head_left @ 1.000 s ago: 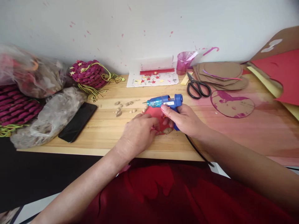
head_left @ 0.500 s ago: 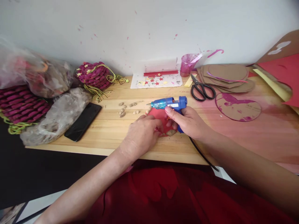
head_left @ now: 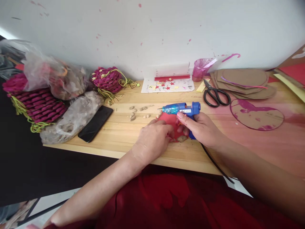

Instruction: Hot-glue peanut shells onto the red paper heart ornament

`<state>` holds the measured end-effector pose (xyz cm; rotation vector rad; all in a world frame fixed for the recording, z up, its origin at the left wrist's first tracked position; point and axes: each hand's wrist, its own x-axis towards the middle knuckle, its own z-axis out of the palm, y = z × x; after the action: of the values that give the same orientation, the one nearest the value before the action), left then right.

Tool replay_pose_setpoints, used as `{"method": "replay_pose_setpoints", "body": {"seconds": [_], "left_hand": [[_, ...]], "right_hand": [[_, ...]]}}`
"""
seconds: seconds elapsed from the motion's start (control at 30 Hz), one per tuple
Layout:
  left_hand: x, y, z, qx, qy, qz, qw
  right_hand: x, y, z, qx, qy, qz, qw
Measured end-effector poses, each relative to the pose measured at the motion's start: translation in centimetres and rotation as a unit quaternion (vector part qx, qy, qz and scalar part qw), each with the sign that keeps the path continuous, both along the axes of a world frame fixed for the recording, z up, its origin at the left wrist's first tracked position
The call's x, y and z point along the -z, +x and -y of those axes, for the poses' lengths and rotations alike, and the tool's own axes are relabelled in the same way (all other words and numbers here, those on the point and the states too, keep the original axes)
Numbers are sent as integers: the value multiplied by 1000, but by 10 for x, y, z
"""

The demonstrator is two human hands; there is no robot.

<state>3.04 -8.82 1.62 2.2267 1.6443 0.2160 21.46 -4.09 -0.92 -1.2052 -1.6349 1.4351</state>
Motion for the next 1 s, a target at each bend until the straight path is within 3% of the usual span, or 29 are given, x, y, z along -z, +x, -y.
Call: {"method": "replay_pose_setpoints", "body": {"seconds": [0.33,0.53,0.63,0.7,0.8,1.0], "left_hand": [[2,-2,1,-16,-6,28,999],[11,-20,7,21,16,175,984],[8,-44,0,-17,20,240,970],[6,-64,-11,-88,101,187,973],[5,-90,-34,-124,192,70,971],[15,-101,-71,-110,186,-22,976]], "right_hand": [[0,0,-2,9,-18,10,1000],[2,2,-3,10,-25,11,1000],[2,1,-4,9,-30,10,999],[2,1,-4,7,-31,10,999],[3,2,-4,8,-35,4,999],[4,3,-4,9,-37,-1,999]]}}
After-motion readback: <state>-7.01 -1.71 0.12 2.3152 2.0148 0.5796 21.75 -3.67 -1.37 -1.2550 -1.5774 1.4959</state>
